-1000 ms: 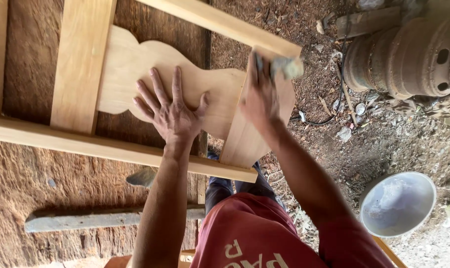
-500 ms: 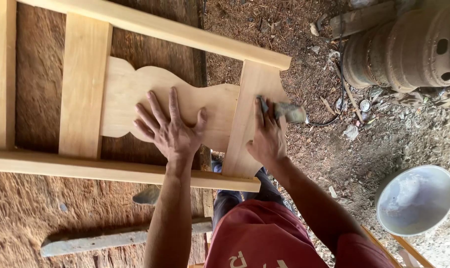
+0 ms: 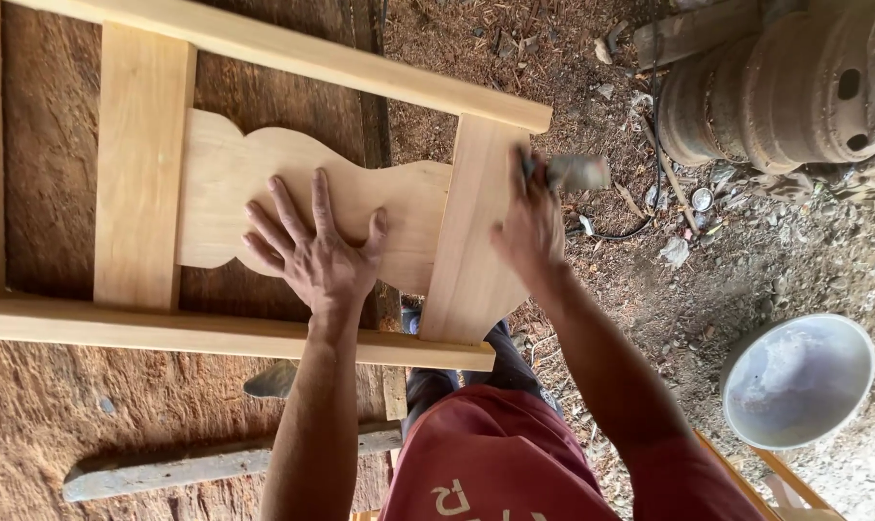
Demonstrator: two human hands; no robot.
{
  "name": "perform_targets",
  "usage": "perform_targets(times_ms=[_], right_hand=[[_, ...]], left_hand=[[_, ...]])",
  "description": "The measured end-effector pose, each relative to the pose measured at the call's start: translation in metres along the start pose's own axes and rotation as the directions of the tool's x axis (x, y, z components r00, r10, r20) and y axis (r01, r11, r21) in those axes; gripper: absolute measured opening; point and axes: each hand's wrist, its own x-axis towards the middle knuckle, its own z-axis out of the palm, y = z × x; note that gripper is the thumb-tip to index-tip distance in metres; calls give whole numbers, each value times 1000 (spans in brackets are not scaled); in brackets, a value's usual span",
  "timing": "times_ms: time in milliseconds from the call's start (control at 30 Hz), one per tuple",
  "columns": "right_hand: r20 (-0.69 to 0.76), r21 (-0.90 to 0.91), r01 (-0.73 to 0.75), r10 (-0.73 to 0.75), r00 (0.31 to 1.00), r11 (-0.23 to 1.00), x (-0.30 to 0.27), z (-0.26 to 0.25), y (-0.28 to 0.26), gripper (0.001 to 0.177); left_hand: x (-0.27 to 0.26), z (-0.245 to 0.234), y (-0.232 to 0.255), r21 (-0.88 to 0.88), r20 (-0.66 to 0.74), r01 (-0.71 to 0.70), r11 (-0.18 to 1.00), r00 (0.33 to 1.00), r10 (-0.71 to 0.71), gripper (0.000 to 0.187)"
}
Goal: The person sands a long, rectangular wooden piece on a workbench using a sanding block. They then move to a larger wooden chair frame and sand the curved seat and the frame's legs and rails.
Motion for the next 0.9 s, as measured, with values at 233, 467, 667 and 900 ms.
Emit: perform_targets(times_ms=[233, 467, 667, 900], right_hand=[[89, 34, -67, 64, 994, 997, -30, -15, -10, 115], [76, 105, -72, 64, 995, 992, 10, -29, -5, 105], [167, 38, -110, 102, 981, 993, -22, -20, -6, 114], [86, -2, -47, 47, 995, 999, -5, -22, -2, 108]], left_hand=[[4, 2, 1, 2, -34, -16, 1000, 999, 16, 92], [1, 4, -1, 10, -34, -19, 1000, 999, 20, 91], [2, 6, -1, 19, -53, -17, 1000, 998, 18, 92], [0, 4, 0, 33, -68, -25, 999, 997, 28, 91]])
